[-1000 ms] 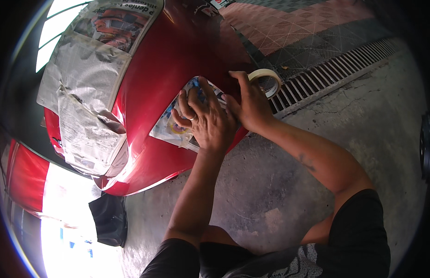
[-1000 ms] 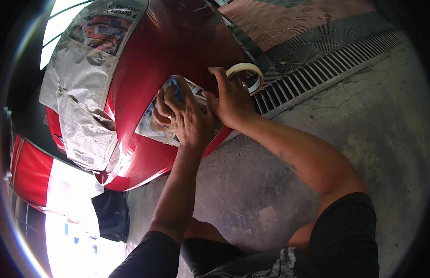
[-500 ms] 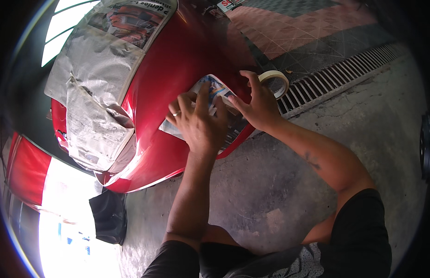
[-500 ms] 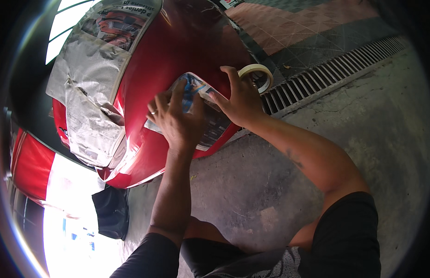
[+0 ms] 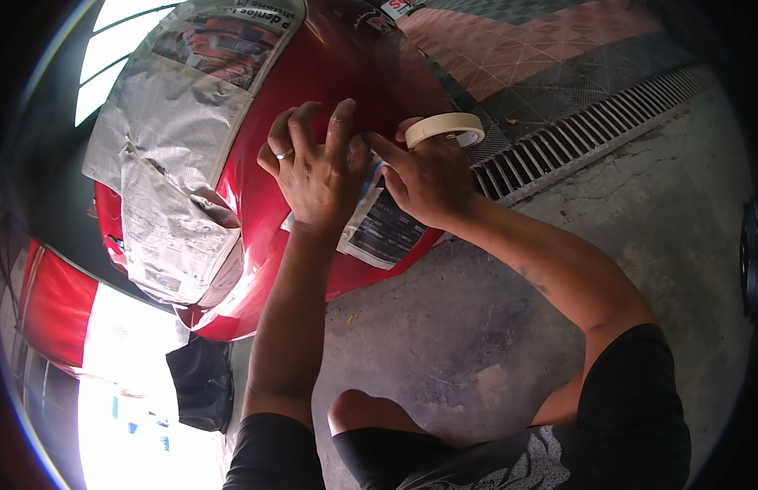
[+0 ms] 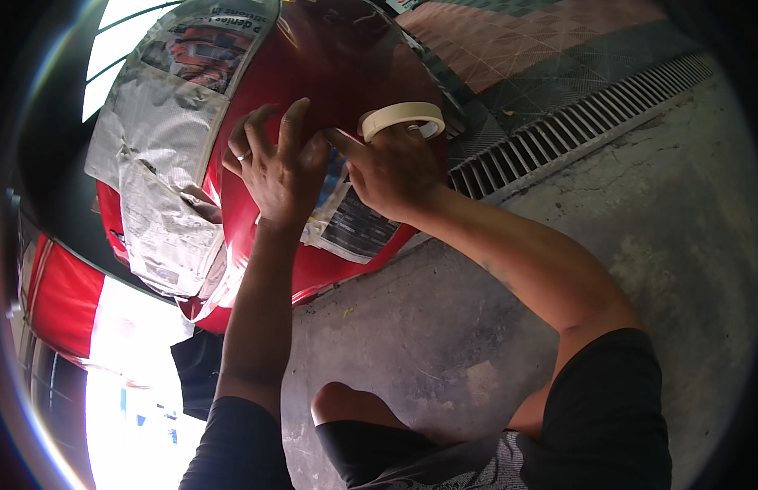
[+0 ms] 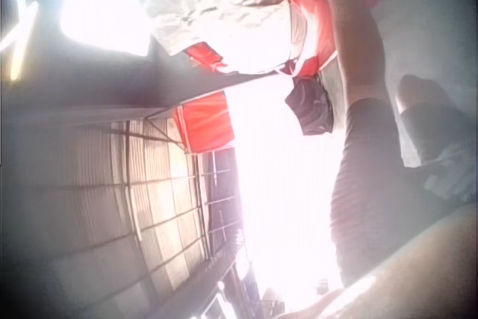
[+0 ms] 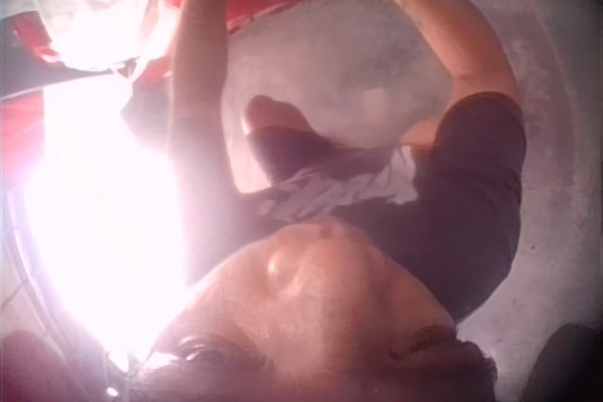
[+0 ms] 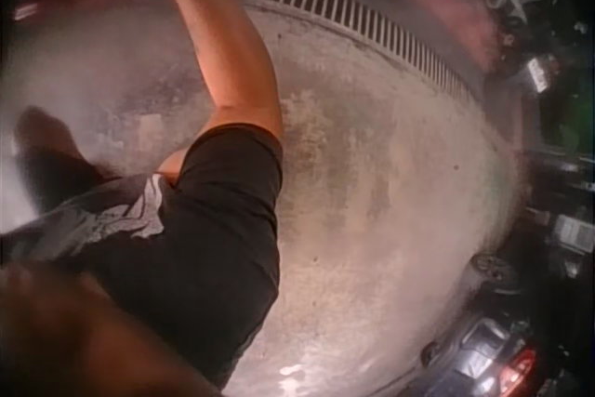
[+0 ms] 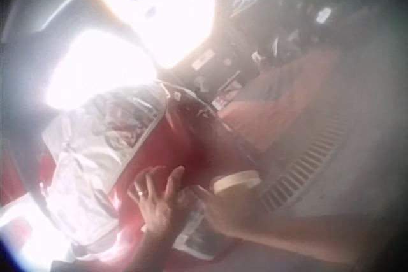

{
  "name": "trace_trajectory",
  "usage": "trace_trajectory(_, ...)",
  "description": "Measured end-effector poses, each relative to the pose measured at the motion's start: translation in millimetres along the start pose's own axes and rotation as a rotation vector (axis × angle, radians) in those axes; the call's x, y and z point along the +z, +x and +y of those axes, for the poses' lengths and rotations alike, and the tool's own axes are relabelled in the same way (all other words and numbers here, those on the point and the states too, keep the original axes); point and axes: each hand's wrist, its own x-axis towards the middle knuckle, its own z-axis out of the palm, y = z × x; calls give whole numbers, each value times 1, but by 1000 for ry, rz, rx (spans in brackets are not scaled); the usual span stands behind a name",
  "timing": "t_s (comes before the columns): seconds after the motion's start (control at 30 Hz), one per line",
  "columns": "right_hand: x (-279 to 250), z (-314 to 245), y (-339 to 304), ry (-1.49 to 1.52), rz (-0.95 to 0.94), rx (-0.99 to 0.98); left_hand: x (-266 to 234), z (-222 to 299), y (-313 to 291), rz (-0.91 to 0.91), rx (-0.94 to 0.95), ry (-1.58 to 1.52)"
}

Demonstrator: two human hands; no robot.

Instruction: The person applies masking tape to secure newspaper sheets over the rear bumper and trunk of a red car. They then remove the newspaper and tape from the rear, walk around the vehicle, and place a newspaper sheet on the hood.

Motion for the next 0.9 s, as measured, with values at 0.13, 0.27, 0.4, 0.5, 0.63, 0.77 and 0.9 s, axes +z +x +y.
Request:
trace_trajectory(0.13,7,-9,-4,-36,-69,34,8,-7,-3,-1,80,62)
trace_trajectory(0.27,10,-18,-5,-46,-37,70,6,-1,-2,-4,15,52)
trace_trajectory(0.4,9,-20,-4,64,41,56,0,0,-8,-21,-13,48)
trace_trajectory(0.5,5,-6,1,150,163,-7,-8,-2,-5,-59,-55,-3)
trace_trajectory(0.63,-2,20,19,333,332,114,-12,-8,8,-86,-31,-19)
trace_trajectory(0.77,-12,42,15,282,374,192,-8,0,6,-85,-103,-2)
trace_trajectory(0.9,-15,52,3,181,395,134,-18,10,2,-84,-128,-25)
